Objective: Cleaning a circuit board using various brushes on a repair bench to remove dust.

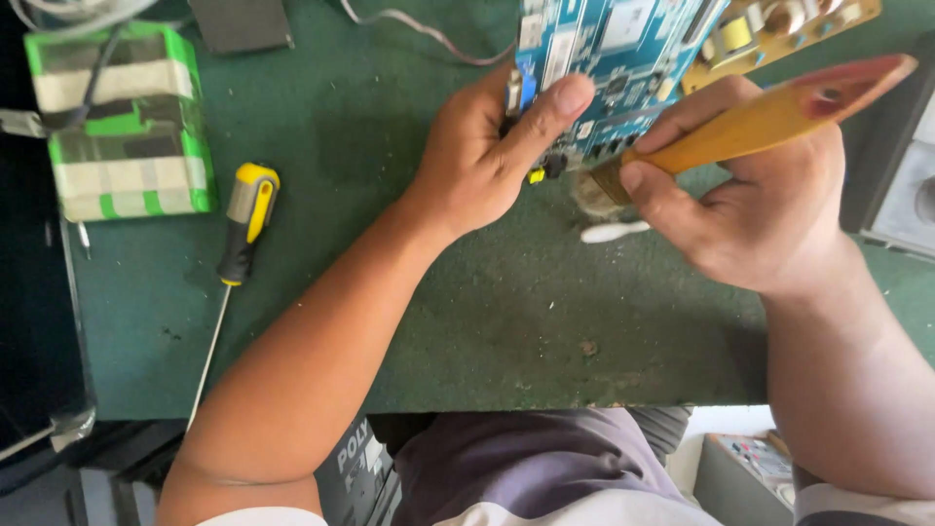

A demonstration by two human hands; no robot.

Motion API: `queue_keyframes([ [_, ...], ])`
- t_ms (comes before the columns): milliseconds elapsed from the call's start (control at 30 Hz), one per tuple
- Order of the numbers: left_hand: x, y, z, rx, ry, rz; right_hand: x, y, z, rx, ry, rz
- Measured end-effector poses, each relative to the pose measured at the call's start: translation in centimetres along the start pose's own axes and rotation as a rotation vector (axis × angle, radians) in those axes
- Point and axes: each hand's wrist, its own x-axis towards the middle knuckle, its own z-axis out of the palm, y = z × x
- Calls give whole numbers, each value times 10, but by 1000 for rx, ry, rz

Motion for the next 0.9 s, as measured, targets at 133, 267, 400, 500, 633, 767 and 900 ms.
queue_keyframes([
  [133, 0, -1, 1, 15, 18, -45, 8, -3, 6, 51, 59, -104],
  [267, 1, 0, 1, 28, 19, -72, 14, -18, -12, 138, -159, -108],
  [400, -1, -2, 2, 24, 17, -102, 8, -13, -38, -134, -89, -196],
  [500, -1, -3, 2, 24, 19, -67, 14, -24, -39, -81, -137, -363],
  [633, -3, -2, 2, 56, 34, -28, 11, -32, -19, -187, -223, -393],
  [767, -1, 2, 4, 45, 88, -19, 8, -32, -25, -303, -192, -385],
  [900, -3, 3, 4, 40, 58, -31, 6, -39, -21, -230, -179, -392],
])
